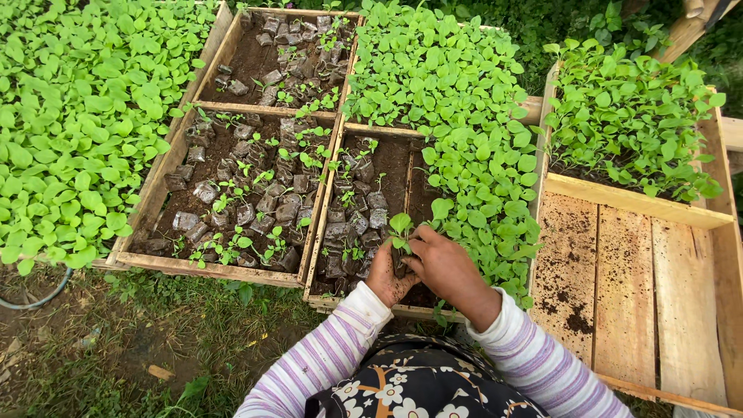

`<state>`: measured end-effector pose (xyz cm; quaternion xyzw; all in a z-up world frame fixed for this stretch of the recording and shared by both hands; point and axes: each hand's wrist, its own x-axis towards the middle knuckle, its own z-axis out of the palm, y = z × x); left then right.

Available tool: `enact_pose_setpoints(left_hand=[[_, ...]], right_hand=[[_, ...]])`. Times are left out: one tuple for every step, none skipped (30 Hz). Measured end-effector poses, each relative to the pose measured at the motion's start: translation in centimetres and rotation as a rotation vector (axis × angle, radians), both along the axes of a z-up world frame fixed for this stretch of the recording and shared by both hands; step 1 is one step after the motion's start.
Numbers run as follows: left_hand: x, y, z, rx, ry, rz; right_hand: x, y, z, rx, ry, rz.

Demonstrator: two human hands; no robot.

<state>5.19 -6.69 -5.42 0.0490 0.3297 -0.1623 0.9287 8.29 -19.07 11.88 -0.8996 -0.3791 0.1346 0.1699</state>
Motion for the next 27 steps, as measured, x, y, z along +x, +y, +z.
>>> enact_pose_setpoints(left_hand=[[-0.3, 0.0, -0.2, -0.003, 0.002, -0.015], [-0.5, 0.1, -0.5, -0.047, 0.002, -0.008], [-0.8, 0.1, -0.7, -0.092, 0.003, 0.000], [-0.8, 0.0, -0.7, -0.092, 0.004, -0.007], [-0.8, -0.1, -0.7, -0.090, 0.011, -0.017], [-0.8, -0.1, -0.6, -0.086, 0.016, -0.023], [-0.9, -0.1, -0.5, -0.085, 0.016, -0.026], [-0.8, -0.1, -0.4, -0.080, 0.023, -0.034], [-0.7, -0.2, -0.2, -0.076, 0.030, -0.042], [-0.6, -0.2, 0.0, -0.076, 0.029, -0.044], [-0.5, -0.2, 0.2, -0.071, 0.036, -0.050], [-0.6, -0.3, 0.4, -0.067, 0.045, -0.057], [-0.6, -0.3, 0.6, -0.067, 0.045, -0.058], [-0.6, -0.3, 0.8, -0.061, 0.053, -0.066], [-0.6, -0.3, 1.0, -0.056, 0.061, -0.074], [-0.5, -0.4, 1.3, -0.056, 0.061, -0.078], [-0.4, -0.5, 1.6, -0.051, 0.068, -0.086], [-0.3, -0.5, 1.9, -0.046, 0.075, -0.093], [-0.1, -0.6, 2.6, -0.046, 0.074, -0.094], [-0.1, -0.7, 3.3, -0.041, 0.083, -0.092], [0.0, -0.8, 3.9, -0.036, 0.093, -0.090], [0.0, -0.5, 5.8, -0.037, 0.095, -0.089], [0.0, -0.2, 7.7, -0.044, 0.109, -0.073], [0.2, 0.1, 9.7, -0.052, 0.120, -0.058], [0.2, 0.4, 10.4, -0.052, 0.118, -0.056], [0.3, 0.7, 11.2, -0.114, 0.132, -0.029], [0.3, 0.9, 11.9, -0.177, 0.146, -0.002]], right_hand=[[0.0, 0.0, -0.1, -0.003, 0.002, -0.015], [0.0, 0.0, -0.3, -0.008, 0.022, -0.001], [0.1, 0.1, -0.5, -0.013, 0.042, 0.012], [0.1, -0.2, -1.0, -0.013, 0.042, 0.006], [0.1, -0.4, -1.5, -0.032, 0.030, 0.014], [0.2, -0.5, -2.0, -0.051, 0.017, 0.027], [-0.1, -0.4, -1.4, -0.050, 0.016, 0.024], [-0.2, -0.3, -0.7, -0.050, 0.020, 0.014], [-0.4, -0.3, 0.0, -0.050, 0.023, 0.003], [-0.3, -0.3, -0.2, -0.051, 0.021, 0.002], [-0.3, -0.4, -0.4, -0.056, 0.025, -0.017], [-0.3, -0.5, -0.7, -0.061, 0.030, -0.036], [-0.3, -0.7, -1.7, -0.061, 0.031, -0.037], [-0.2, -1.0, -2.6, -0.039, 0.016, -0.052], [-0.1, -1.2, -3.6, -0.016, 0.001, -0.068], [-0.3, -1.1, -2.4, -0.016, 0.000, -0.071], [-0.6, -0.9, -1.3, -0.034, -0.019, -0.103], [-0.8, -0.8, -0.1, -0.052, -0.039, -0.134], [-0.8, -1.2, 0.8, -0.052, -0.040, -0.135], [-0.9, -1.6, 1.7, -0.020, -0.048, -0.177], [-1.0, -1.9, 2.5, 0.013, -0.055, -0.220], [-1.3, -2.8, 3.2, 0.013, -0.053, -0.219], [-1.5, -3.7, 3.9, -0.001, -0.062, -0.256], [-1.6, -4.5, 4.6, -0.013, -0.075, -0.292], [-1.9, -5.3, 4.9, -0.013, -0.077, -0.291], [-2.2, -6.2, 5.2, -0.058, -0.012, -0.281], [-2.6, -7.0, 5.5, -0.103, 0.054, -0.270]])
